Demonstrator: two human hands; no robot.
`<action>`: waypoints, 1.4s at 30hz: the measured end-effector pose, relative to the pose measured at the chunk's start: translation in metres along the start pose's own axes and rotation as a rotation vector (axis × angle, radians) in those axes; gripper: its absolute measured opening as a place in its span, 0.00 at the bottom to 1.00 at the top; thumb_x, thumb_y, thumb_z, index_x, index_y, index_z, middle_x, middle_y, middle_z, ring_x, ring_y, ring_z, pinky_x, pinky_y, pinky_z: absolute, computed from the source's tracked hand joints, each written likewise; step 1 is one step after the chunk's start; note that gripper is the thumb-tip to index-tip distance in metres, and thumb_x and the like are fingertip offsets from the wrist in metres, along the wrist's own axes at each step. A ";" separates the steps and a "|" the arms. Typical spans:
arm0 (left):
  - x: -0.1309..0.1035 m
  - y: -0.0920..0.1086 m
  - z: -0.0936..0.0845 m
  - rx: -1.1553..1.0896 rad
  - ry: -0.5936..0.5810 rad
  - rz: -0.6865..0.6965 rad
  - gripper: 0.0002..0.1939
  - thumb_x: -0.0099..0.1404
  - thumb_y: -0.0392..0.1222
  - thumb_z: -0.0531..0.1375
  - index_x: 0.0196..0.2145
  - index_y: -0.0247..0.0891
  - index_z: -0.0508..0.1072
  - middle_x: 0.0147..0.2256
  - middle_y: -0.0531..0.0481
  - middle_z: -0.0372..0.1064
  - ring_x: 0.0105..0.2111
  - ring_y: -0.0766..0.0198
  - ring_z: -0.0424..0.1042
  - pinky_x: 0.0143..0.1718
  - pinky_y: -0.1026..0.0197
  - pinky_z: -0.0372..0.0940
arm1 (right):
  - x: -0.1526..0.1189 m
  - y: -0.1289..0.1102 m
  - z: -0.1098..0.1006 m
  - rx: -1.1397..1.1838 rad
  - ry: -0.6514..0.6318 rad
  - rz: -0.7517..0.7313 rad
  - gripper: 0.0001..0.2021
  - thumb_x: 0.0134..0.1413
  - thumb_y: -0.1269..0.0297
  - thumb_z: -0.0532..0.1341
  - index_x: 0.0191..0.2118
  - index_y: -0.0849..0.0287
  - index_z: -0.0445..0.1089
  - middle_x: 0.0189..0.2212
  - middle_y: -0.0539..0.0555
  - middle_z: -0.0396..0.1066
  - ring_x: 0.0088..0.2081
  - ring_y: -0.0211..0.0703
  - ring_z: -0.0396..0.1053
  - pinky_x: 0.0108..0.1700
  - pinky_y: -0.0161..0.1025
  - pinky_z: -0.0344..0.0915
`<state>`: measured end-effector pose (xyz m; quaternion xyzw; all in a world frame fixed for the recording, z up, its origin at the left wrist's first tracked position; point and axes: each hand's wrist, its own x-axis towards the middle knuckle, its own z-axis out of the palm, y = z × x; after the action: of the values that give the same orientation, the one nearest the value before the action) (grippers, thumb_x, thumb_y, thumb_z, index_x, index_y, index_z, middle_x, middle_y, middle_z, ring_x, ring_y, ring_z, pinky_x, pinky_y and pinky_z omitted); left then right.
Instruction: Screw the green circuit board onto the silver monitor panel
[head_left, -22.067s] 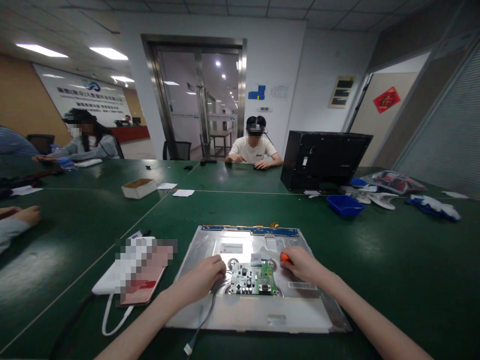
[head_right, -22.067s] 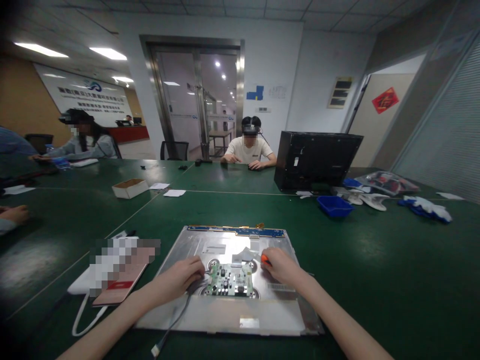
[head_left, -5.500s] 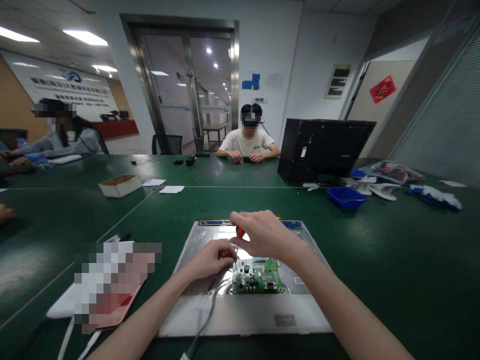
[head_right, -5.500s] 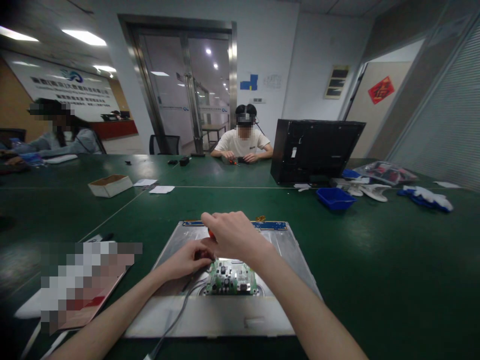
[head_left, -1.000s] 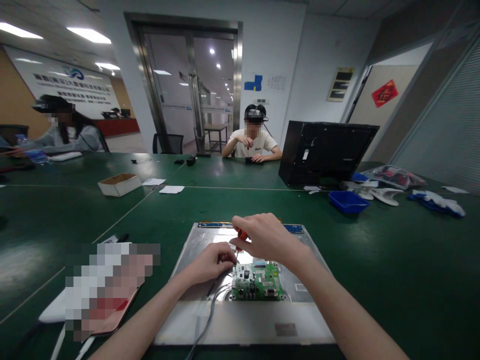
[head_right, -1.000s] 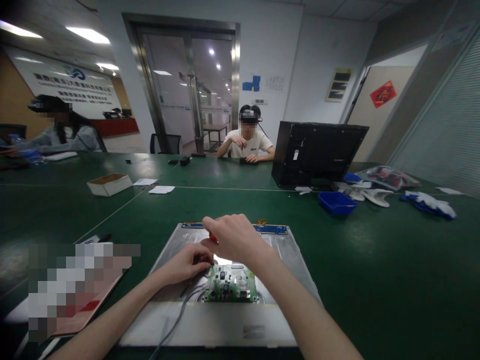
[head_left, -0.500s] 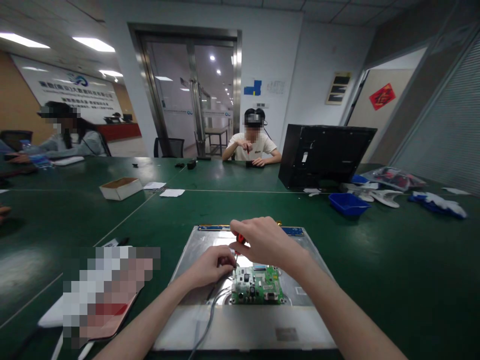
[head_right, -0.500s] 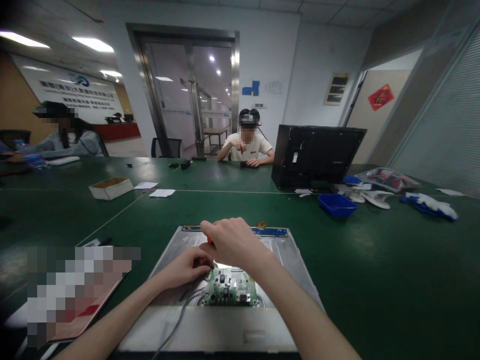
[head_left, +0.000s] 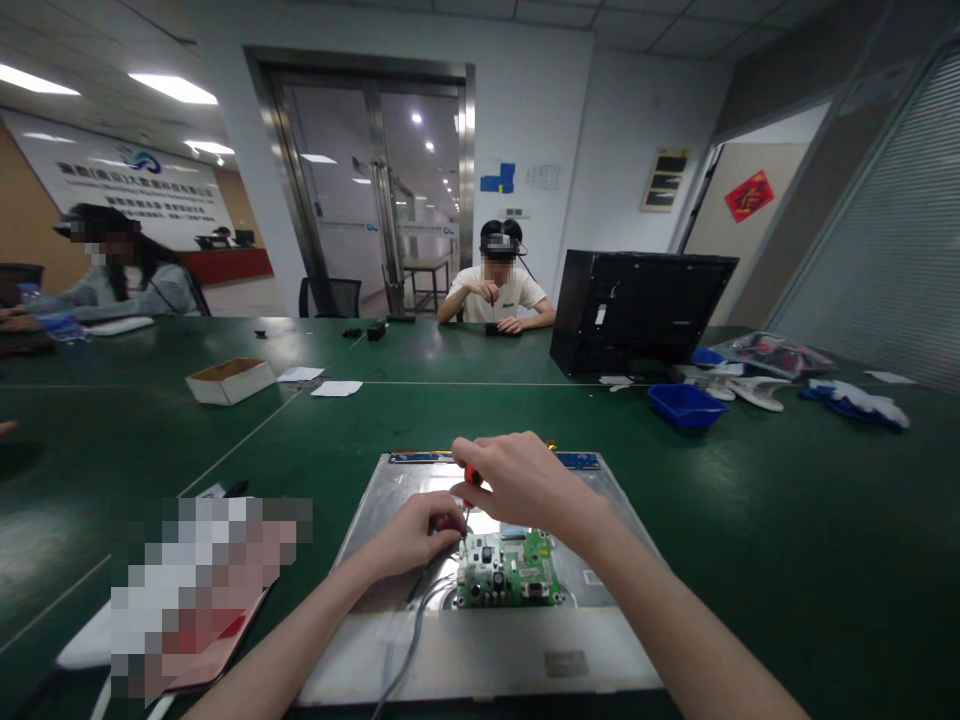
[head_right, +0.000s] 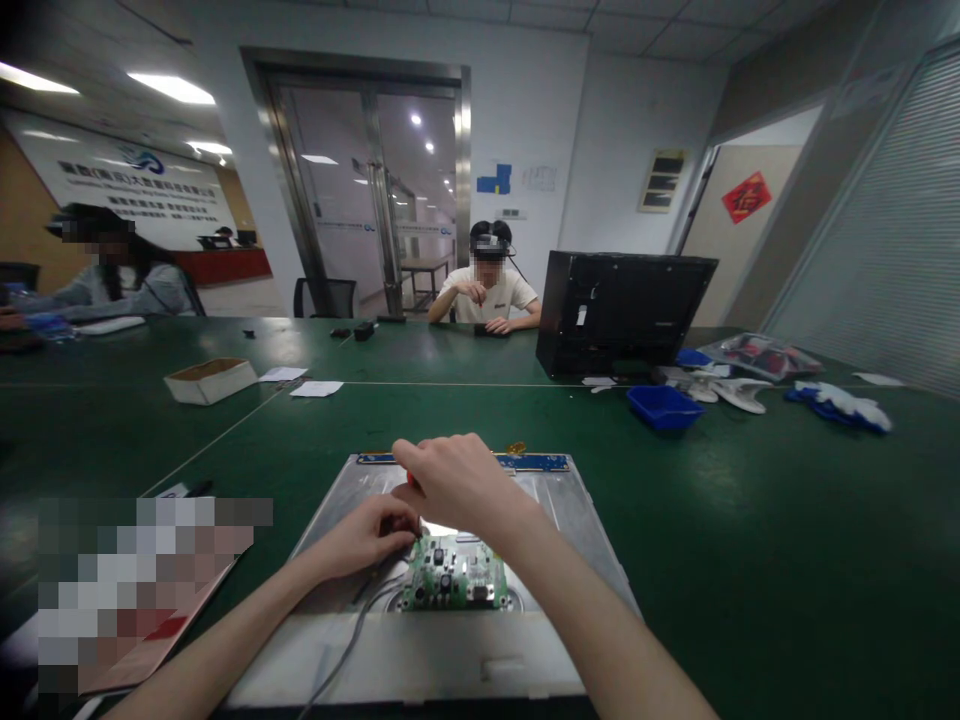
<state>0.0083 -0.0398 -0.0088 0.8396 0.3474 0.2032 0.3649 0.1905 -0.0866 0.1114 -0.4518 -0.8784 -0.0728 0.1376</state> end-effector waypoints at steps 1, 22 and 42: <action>0.000 0.000 0.000 -0.002 -0.003 -0.002 0.07 0.55 0.32 0.57 0.31 0.35 0.74 0.26 0.52 0.67 0.27 0.66 0.63 0.29 0.66 0.57 | 0.000 0.000 0.000 -0.010 -0.005 0.005 0.07 0.56 0.60 0.54 0.36 0.57 0.62 0.28 0.50 0.71 0.25 0.36 0.62 0.24 0.37 0.40; 0.000 -0.002 0.001 0.001 0.011 -0.008 0.06 0.56 0.32 0.56 0.31 0.34 0.73 0.27 0.53 0.67 0.27 0.66 0.63 0.29 0.66 0.57 | -0.003 0.000 -0.004 0.060 -0.009 -0.032 0.08 0.53 0.60 0.56 0.37 0.57 0.62 0.31 0.51 0.71 0.27 0.37 0.63 0.24 0.37 0.42; 0.001 -0.008 0.002 0.004 -0.006 0.024 0.07 0.56 0.31 0.56 0.32 0.34 0.73 0.29 0.51 0.68 0.29 0.65 0.64 0.31 0.66 0.58 | -0.006 0.001 -0.007 0.102 -0.014 -0.047 0.08 0.49 0.65 0.57 0.37 0.58 0.61 0.33 0.51 0.71 0.28 0.37 0.63 0.25 0.37 0.43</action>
<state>0.0067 -0.0365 -0.0159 0.8450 0.3365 0.2046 0.3617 0.1960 -0.0921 0.1163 -0.4239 -0.8923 -0.0280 0.1527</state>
